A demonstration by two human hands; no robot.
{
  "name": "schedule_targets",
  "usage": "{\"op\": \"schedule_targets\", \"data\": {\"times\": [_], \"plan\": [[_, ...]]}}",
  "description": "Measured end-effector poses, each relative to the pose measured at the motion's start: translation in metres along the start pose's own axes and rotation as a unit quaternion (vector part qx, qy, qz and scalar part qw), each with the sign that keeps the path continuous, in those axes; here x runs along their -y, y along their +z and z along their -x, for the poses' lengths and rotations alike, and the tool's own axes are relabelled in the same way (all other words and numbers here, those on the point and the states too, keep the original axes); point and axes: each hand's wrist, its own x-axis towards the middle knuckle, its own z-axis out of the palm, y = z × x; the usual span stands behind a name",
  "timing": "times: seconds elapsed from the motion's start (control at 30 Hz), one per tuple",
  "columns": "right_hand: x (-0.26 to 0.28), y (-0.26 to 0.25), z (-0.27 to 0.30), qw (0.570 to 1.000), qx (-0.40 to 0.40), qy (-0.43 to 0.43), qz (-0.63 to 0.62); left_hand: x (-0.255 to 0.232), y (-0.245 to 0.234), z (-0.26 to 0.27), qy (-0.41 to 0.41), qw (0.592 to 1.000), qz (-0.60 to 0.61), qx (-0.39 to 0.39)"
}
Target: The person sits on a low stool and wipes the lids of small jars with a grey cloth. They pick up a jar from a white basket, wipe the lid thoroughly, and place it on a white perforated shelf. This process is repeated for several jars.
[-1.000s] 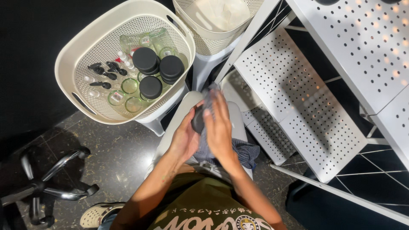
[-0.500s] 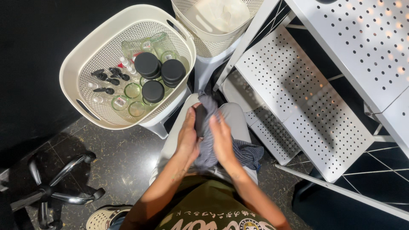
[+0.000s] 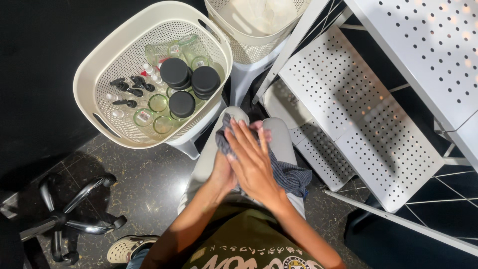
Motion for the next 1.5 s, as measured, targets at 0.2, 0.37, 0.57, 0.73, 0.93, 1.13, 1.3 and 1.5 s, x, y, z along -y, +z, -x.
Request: {"op": "schedule_targets", "data": {"times": [0.2,0.37,0.57,0.73,0.93,1.13,1.3,1.5], "plan": [[-0.009,-0.028,-0.029,0.980,-0.056,0.112,-0.152,0.021,-0.089,-0.055,-0.037,0.999,-0.001,-0.032],[-0.003,-0.001,0.003,0.994,-0.023,0.077,-0.068,0.001,-0.022,-0.019,-0.008,1.000,0.012,-0.020],[-0.007,-0.016,-0.016,0.981,-0.059,0.122,-0.140,-0.002,-0.012,0.009,0.001,0.985,-0.172,0.032],[-0.003,-0.034,-0.023,0.893,-0.146,0.317,-0.286,0.007,-0.047,-0.020,0.018,0.983,-0.172,0.066],[0.009,-0.035,-0.026,0.973,-0.163,0.108,-0.126,0.007,-0.040,-0.024,0.266,0.846,-0.456,0.077],[0.003,-0.016,-0.008,0.893,-0.245,0.256,-0.278,0.016,-0.037,-0.018,0.428,0.638,-0.625,0.141],[-0.022,-0.019,0.000,0.512,-0.281,0.474,-0.659,0.020,-0.032,-0.016,0.462,0.654,-0.576,0.165],[0.016,-0.024,-0.014,0.950,-0.190,0.212,-0.128,0.023,-0.050,-0.031,0.474,0.596,-0.624,0.174]]}}
